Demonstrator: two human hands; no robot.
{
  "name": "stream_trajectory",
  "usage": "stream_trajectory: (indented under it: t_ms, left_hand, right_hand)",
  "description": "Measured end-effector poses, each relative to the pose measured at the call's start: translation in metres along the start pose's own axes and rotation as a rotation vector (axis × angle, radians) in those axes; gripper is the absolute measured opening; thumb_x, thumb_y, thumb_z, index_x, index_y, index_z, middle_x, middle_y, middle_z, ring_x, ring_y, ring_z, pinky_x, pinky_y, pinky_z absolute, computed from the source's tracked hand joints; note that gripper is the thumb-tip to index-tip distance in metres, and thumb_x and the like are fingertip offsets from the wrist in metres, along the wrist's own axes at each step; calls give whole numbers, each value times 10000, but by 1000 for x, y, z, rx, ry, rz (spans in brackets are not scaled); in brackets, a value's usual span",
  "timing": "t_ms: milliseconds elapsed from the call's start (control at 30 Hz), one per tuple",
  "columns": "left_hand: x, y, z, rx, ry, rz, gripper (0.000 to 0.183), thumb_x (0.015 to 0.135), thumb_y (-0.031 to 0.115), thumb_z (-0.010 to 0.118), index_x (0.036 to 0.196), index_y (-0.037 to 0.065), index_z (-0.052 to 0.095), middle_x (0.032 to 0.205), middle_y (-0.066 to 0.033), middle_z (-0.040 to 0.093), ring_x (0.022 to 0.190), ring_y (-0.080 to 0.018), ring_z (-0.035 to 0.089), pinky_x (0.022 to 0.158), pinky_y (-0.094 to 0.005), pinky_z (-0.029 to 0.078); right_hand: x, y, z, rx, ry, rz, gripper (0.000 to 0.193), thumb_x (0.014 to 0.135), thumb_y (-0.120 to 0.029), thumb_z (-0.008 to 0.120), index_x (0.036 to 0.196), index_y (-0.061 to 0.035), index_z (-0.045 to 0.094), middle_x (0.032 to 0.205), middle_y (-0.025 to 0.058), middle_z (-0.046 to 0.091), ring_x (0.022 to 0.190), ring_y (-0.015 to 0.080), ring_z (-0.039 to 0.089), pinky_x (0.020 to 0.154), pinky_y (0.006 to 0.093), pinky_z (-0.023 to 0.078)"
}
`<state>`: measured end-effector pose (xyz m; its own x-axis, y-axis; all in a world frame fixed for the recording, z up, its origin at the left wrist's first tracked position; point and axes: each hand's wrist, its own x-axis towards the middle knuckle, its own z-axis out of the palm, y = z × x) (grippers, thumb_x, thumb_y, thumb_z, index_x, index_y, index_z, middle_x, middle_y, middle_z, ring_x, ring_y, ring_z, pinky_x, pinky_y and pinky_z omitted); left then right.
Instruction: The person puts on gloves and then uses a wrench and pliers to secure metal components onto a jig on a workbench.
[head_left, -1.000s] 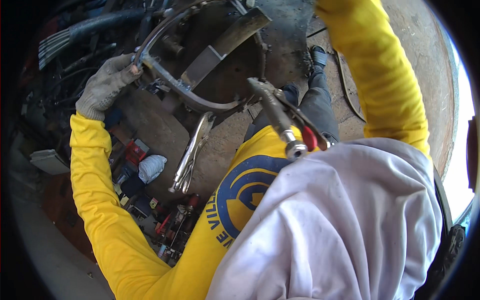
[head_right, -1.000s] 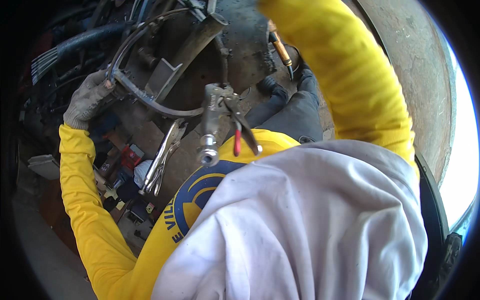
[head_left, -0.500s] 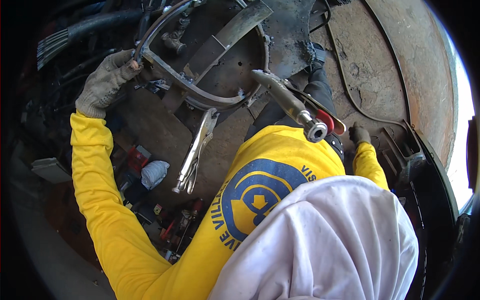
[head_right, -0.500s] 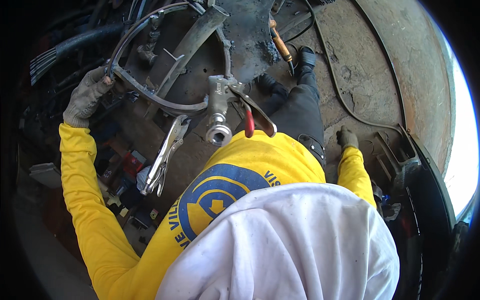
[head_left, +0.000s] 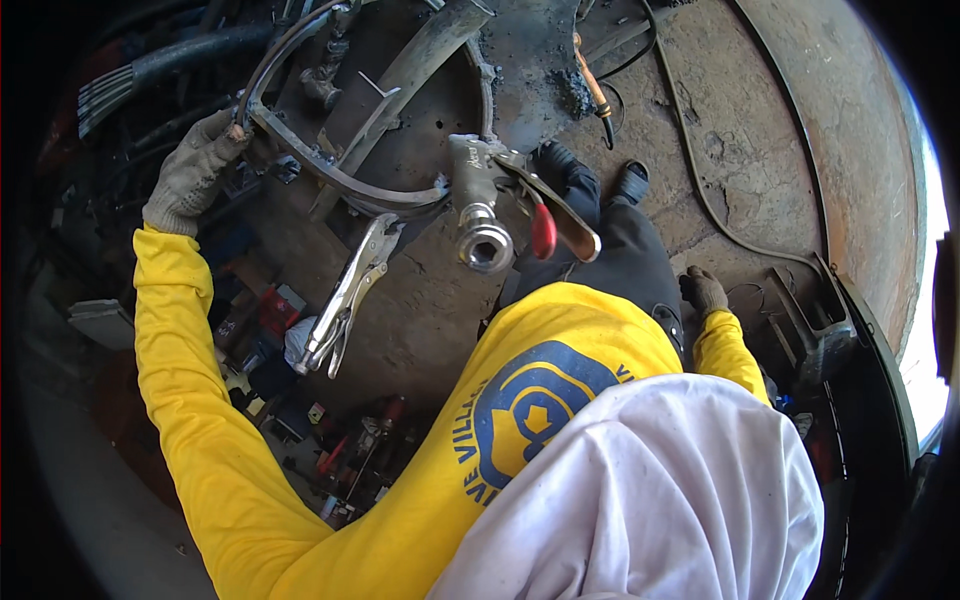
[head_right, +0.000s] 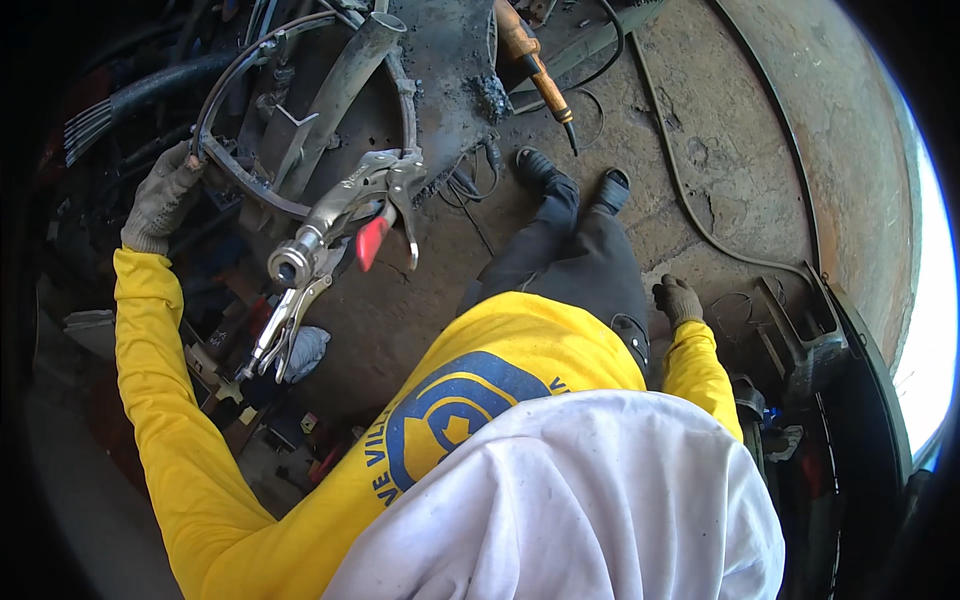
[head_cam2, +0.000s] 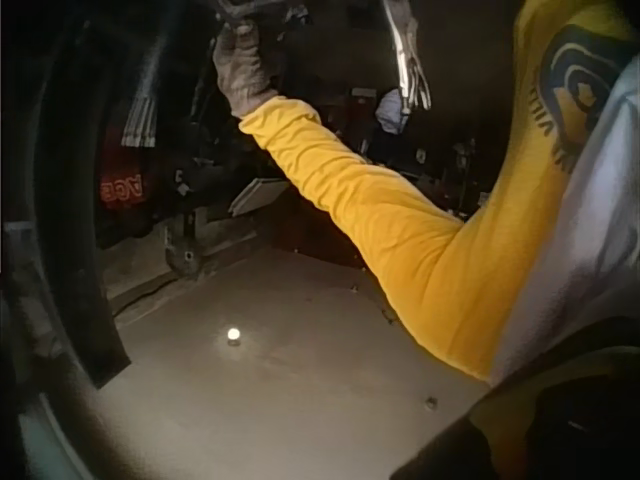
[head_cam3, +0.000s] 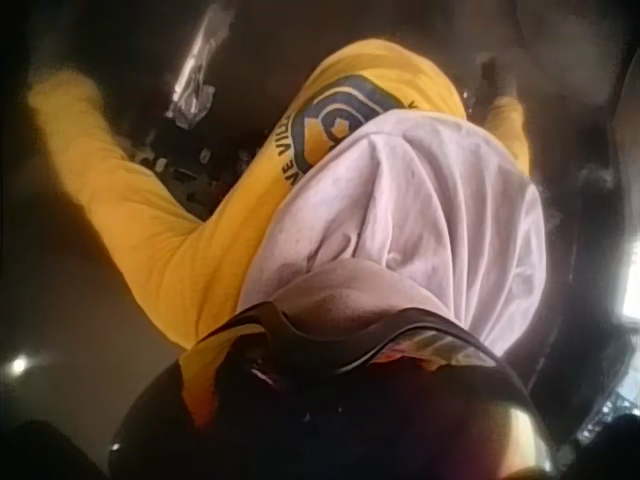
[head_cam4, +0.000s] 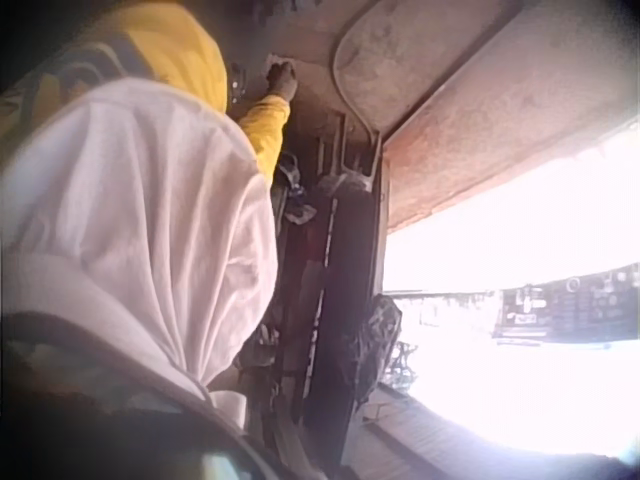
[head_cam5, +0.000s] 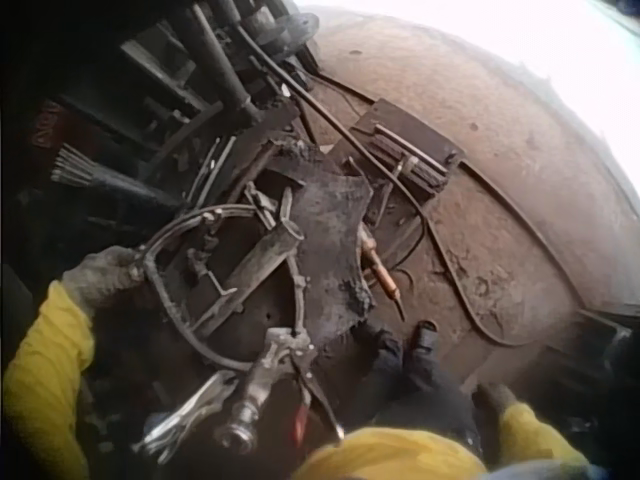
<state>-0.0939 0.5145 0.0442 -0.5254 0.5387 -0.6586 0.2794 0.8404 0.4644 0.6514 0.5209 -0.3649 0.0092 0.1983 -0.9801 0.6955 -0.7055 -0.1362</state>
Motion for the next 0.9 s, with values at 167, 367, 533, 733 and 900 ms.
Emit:
stream_trajectory:
  t_ms: [167,367,533,733,900]
  left_hand:
    - [-3,-9,-5,-95,-155,-30,736,832,415,783,1368,-9,510,1255,-65,606,1156,-174,554,1032,-311,394]
    - [3,-3,16,-173,-20,95,513,897,416,702,1232,32,644,1032,-74,711,1003,-183,650,938,-329,475]
    - [-7,15,23,-360,-278,77,623,805,404,779,1272,27,613,1142,-106,699,1029,-220,673,930,-355,524]
    - [-6,11,32,-481,-398,202,467,851,334,750,1181,17,663,1106,-110,711,1008,-222,686,872,-334,549]
    - [16,-9,26,-588,-503,235,331,900,211,714,1162,12,675,1122,-140,703,1004,-267,694,870,-364,570]
  right_hand:
    - [13,-26,-27,279,82,-38,339,977,-318,543,1120,-21,624,870,71,682,703,148,602,629,300,483]
    - [27,28,-45,-240,-121,-94,282,946,-328,564,1053,-75,630,892,91,662,693,165,606,643,311,496]
    - [1,7,-41,-305,-27,51,289,946,-316,543,1060,-66,632,839,84,658,676,171,610,627,321,491]
    - [-18,-36,-27,-582,30,-131,142,933,-252,590,945,-111,589,808,99,624,614,172,577,564,319,470]
    - [-21,-54,16,-352,8,-236,149,976,-237,540,987,-101,601,767,28,599,627,128,568,576,288,467]
